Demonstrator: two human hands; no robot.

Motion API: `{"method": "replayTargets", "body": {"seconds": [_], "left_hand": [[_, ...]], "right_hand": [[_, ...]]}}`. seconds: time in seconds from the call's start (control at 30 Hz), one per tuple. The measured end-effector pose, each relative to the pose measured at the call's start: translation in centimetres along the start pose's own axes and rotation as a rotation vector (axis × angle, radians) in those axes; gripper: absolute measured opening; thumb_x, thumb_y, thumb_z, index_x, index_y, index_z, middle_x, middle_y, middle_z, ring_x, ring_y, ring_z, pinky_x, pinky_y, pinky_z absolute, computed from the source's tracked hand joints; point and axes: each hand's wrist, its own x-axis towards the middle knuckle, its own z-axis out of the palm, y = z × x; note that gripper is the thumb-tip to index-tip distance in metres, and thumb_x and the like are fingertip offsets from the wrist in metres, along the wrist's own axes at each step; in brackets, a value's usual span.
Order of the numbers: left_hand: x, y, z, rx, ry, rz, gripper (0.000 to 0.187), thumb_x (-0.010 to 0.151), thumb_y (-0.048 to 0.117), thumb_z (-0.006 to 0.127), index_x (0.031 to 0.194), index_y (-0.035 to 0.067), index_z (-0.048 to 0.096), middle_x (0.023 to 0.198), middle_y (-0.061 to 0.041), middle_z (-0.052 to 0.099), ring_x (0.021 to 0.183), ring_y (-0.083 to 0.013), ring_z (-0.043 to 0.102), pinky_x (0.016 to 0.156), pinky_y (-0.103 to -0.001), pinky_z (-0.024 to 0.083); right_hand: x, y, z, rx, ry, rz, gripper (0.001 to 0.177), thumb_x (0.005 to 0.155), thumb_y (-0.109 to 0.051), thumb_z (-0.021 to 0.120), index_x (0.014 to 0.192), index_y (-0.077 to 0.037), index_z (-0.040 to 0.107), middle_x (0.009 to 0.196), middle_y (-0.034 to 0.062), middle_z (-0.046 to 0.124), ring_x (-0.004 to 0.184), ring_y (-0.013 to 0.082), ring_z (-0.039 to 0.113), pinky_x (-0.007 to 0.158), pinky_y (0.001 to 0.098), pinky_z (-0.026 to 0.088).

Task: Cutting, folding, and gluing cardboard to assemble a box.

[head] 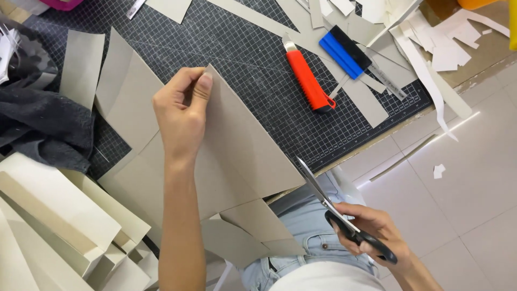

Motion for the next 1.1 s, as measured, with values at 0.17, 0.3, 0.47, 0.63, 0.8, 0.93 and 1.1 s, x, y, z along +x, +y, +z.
{"method": "replayTargets", "body": {"seconds": [0.17,0.3,0.47,0.63,0.8,0.93,1.1], "left_hand": [[0.03,-0.07,0.09,0.008,-0.004,0.006,0.018,0.106,0.016,0.060,0.093,0.005,0.067,0.073,0.005,0.049,0.067,-0.0060,0.039,0.060,-0.021,0.034],[-0.01,-0.19,0.20,0.017,0.004,-0.005,0.018,0.106,0.016,0.060,0.092,0.006,0.067,0.071,0.007,0.046,0.065,-0.0055,0.036,0.058,-0.021,0.032],[-0.09,-0.25,0.14,0.035,0.009,0.007,0.018,0.106,0.015,0.060,0.093,0.006,0.068,0.071,0.006,0.048,0.065,-0.0057,0.037,0.058,-0.021,0.033],[-0.04,-0.23,0.11,0.046,0.012,0.018,0.018,0.106,0.014,0.060,0.093,0.006,0.068,0.073,0.006,0.051,0.066,-0.0057,0.039,0.060,-0.021,0.034],[-0.08,-0.04,0.15,0.056,0.012,0.010,0.018,0.106,0.015,0.060,0.092,0.006,0.068,0.073,0.006,0.050,0.066,-0.0058,0.039,0.059,-0.021,0.034],[-0.08,-0.32,0.25,0.058,0.022,0.021,0.018,0.106,0.014,0.061,0.092,0.006,0.068,0.072,0.006,0.050,0.065,-0.0058,0.039,0.059,-0.021,0.034],[-0.06,-0.42,0.45,0.062,0.028,0.023,0.018,0.106,0.015,0.061,0.092,0.006,0.069,0.072,0.006,0.049,0.065,-0.0059,0.038,0.059,-0.021,0.034]], "right_hand": [[-0.42,-0.12,-0.11,-0.054,0.049,0.035,0.068,0.085,-0.018,0.083,0.138,0.011,0.053,0.097,0.0271,0.058,0.060,0.0207,0.047,0.052,0.0283,0.037],[-0.57,-0.04,-0.35,-0.080,0.055,0.019,0.068,0.084,-0.016,0.083,0.138,0.012,0.052,0.099,0.0272,0.061,0.062,0.0209,0.051,0.050,0.0265,0.040],[-0.59,-0.18,-0.48,-0.187,0.086,0.036,0.068,0.081,-0.014,0.082,0.138,0.010,0.054,0.100,0.0244,0.062,0.061,0.0204,0.051,0.048,0.0253,0.042],[-0.62,-0.30,-0.40,-0.252,0.110,0.055,0.070,0.080,-0.020,0.083,0.137,0.009,0.056,0.101,0.0233,0.063,0.061,0.0209,0.051,0.047,0.0255,0.042],[-0.50,-0.72,-0.06,-0.291,0.134,0.080,0.069,0.078,-0.020,0.083,0.136,0.008,0.058,0.098,0.0216,0.063,0.062,0.0213,0.052,0.048,0.0271,0.044],[-0.79,-0.56,-0.27,-0.271,0.155,0.092,0.070,0.075,-0.017,0.084,0.136,0.007,0.058,0.099,0.0235,0.061,0.061,0.0225,0.049,0.048,0.0288,0.043],[-1.02,-0.29,-0.98,-0.312,0.152,0.051,0.071,0.077,-0.021,0.088,0.134,0.010,0.059,0.096,0.0232,0.065,0.060,0.0210,0.053,0.052,0.0308,0.046]]}}
